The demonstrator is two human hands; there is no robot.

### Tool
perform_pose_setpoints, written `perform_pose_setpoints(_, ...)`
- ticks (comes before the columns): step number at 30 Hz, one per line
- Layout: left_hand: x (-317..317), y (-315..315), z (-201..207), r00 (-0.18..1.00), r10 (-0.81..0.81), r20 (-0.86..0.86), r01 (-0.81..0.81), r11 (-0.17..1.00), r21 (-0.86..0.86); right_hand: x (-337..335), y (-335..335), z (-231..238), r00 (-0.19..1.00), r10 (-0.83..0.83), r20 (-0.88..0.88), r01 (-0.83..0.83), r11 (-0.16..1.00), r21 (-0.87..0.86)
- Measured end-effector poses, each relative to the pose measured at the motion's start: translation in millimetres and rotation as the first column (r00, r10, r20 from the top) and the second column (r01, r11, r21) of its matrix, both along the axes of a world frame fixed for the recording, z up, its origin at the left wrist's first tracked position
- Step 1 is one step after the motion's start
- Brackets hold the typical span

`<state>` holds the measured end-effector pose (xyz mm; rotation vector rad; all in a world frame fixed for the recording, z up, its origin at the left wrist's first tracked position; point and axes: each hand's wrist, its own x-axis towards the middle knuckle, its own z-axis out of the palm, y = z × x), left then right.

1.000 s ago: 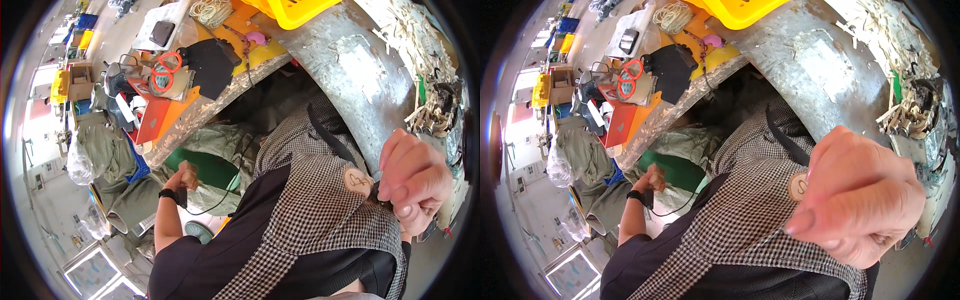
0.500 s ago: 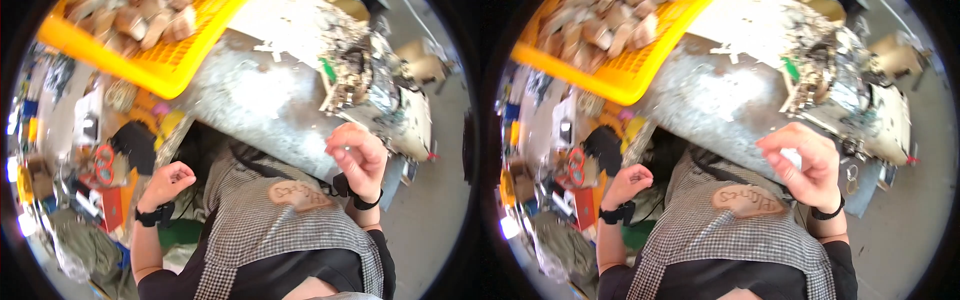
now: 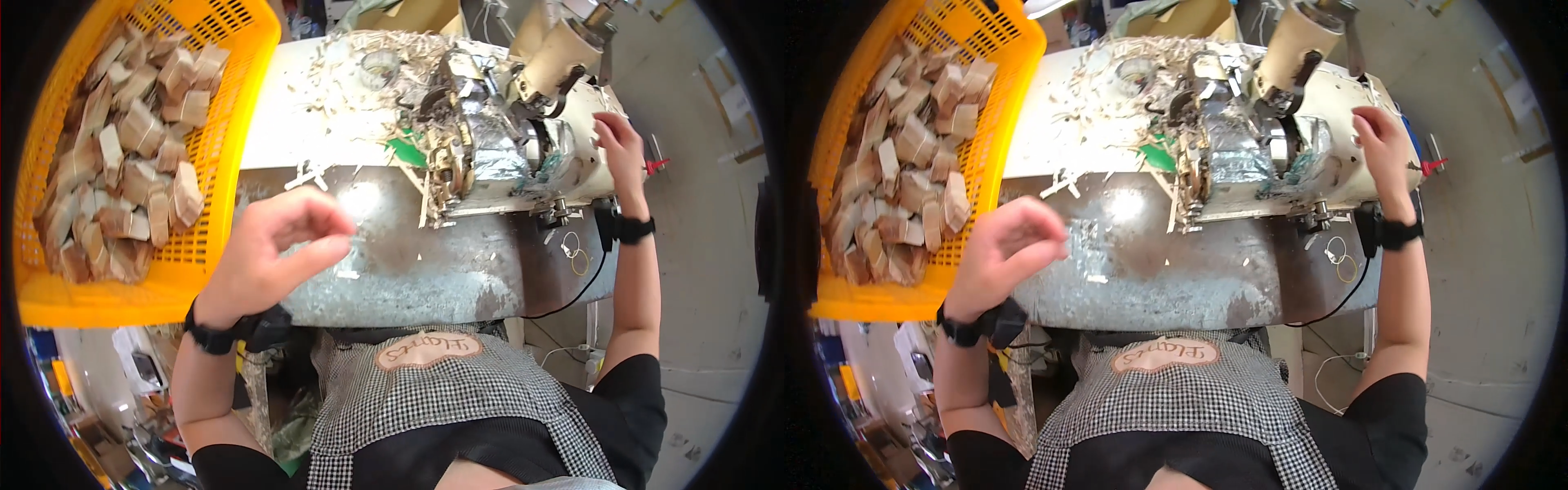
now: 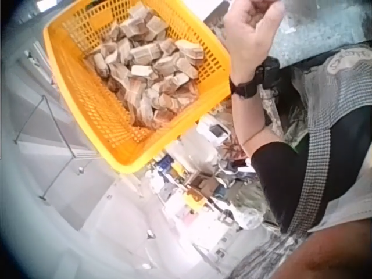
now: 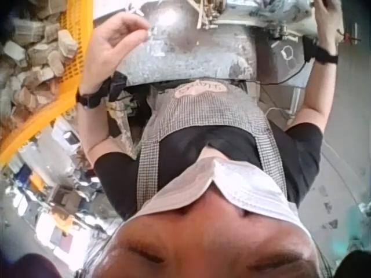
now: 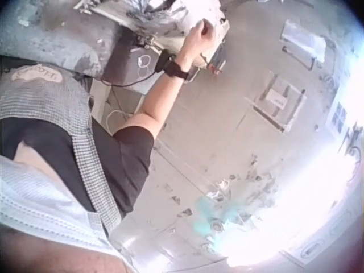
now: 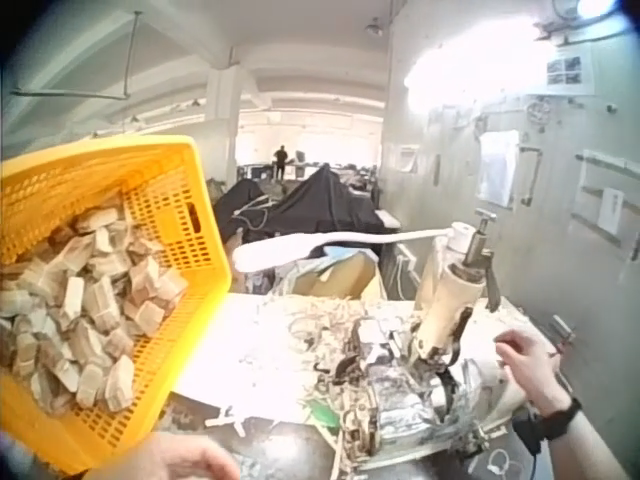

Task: The recorder uses an industrial skiving machine to thin the edges of leather shoe components.

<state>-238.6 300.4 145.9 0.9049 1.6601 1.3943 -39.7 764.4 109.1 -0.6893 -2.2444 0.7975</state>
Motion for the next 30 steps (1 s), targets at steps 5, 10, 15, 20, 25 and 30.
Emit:
perform_pose_setpoints(5, -37.7, 78.2, -22.9, 0.986, -0.147, 0.073, 0.147, 0.989, 0.004, -28.4, 17.2, -30.0, 0.996, -0.065, 0.066, 0.037, 0.933, 0.358)
perform_pose_setpoints(10, -67.7, 142.8, -63.9, 0.979, -0.202, 0.028, 0.203, 0.976, -0.075, -23.0, 7.8, -31.0, 0.995, -0.094, 0.022, 0.08, 0.934, 0.349)
perform_pose_setpoints(15, -70.1, 200.5, -113.3, 0.881, -0.445, 0.158, 0.454, 0.891, -0.02, -15.2, -4.7, -27.7, 0.99, -0.137, 0.027, 0.122, 0.942, 0.314)
perform_pose_setpoints(20, -90.5, 232.3, -180.9, 0.699, -0.578, 0.42, 0.634, 0.773, 0.01, -23.1, -11.1, -19.0, 0.992, -0.126, 0.0, 0.121, 0.956, 0.269)
perform_pose_setpoints(25, -112.4, 277.2, -229.3, 0.523, -0.831, -0.192, 0.794, 0.556, -0.243, -29.4, -11.8, -12.2, 0.988, -0.15, 0.037, 0.134, 0.95, 0.284)
perform_pose_setpoints(30, -95.6, 284.8, -193.9, 0.348, -0.819, -0.457, 0.879, 0.455, -0.145, -26.0, -8.9, -10.8, 0.974, -0.196, 0.113, 0.157, 0.944, 0.29)
